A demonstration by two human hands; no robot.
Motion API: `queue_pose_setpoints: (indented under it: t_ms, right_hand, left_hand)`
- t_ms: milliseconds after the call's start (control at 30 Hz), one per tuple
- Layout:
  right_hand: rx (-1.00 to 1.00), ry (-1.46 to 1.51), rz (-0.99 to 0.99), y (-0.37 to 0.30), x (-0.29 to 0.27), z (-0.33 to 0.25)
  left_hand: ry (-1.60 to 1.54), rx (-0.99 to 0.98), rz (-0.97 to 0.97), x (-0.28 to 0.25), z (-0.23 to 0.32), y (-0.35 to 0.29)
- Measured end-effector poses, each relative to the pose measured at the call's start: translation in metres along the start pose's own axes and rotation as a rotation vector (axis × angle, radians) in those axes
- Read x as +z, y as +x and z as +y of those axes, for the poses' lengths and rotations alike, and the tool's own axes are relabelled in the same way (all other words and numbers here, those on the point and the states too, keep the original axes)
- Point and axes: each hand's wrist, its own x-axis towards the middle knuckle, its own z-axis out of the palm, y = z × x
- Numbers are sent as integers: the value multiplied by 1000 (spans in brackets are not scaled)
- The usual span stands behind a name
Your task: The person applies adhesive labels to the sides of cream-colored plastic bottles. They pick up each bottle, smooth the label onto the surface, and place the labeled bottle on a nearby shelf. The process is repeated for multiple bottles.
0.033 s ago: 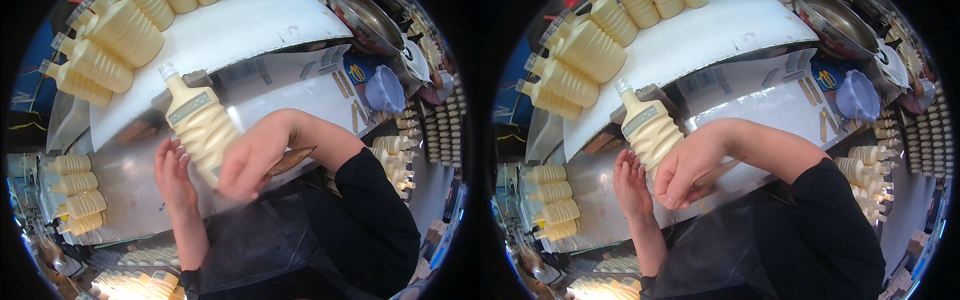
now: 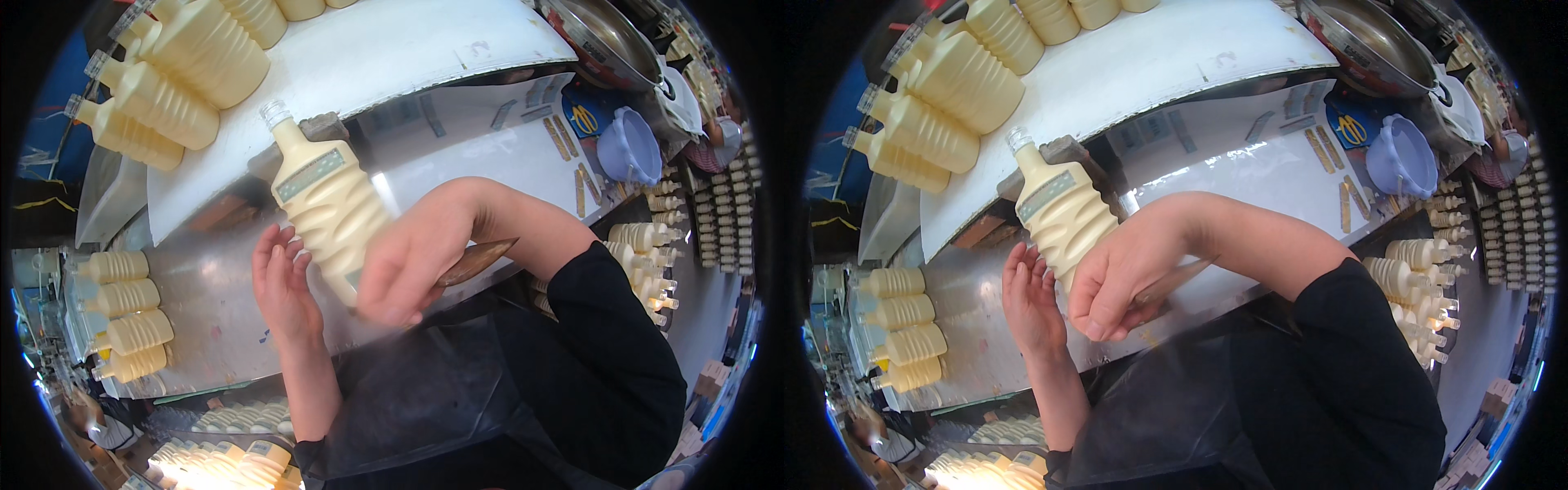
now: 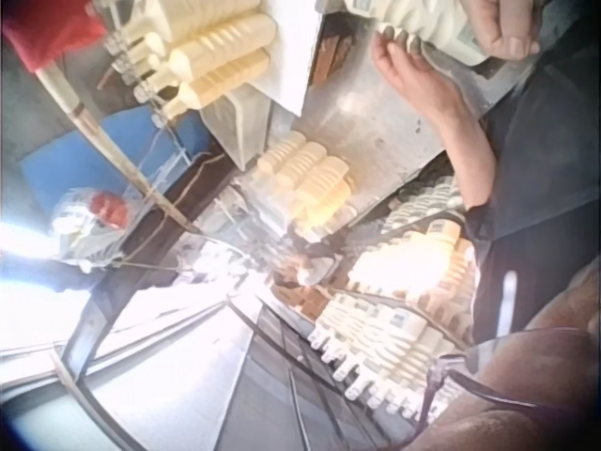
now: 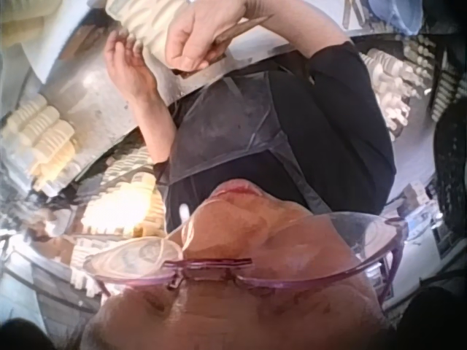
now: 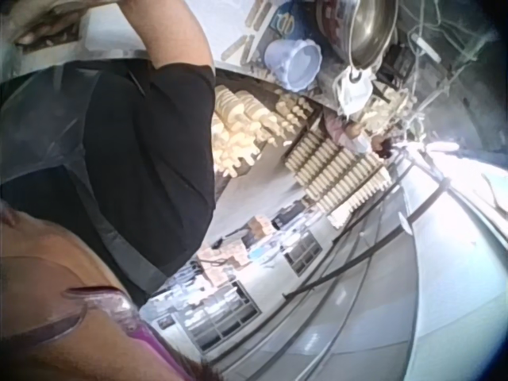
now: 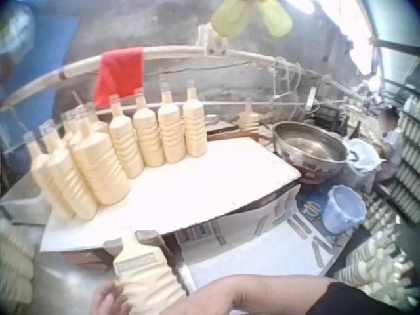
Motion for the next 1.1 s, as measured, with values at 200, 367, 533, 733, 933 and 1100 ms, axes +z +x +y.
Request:
queue_pose_setpoints:
  t_ms: [200, 367, 533, 733, 933, 1100]
  right_hand:
    - [-24, 11, -45, 0, 2, 0]
    - [7, 62, -48, 0, 6, -2]
    - [8, -5, -86, 4, 7, -1]
    - [41, -93, -76, 8, 7, 1]
    - [19, -50, -43, 6, 9, 5]
    - [36, -39, -23, 1, 8, 0]
  left_hand:
    - [37, 7, -8, -2, -1, -4]
    - [29, 11, -25, -5, -2, -4]
    - [23, 16, -25, -8, -3, -4]
    - [19, 11, -18, -8, -4, -6]
    - [-3, -2, -18, -6, -1, -7]
    - [-4, -5, -19, -5, -2, -6]
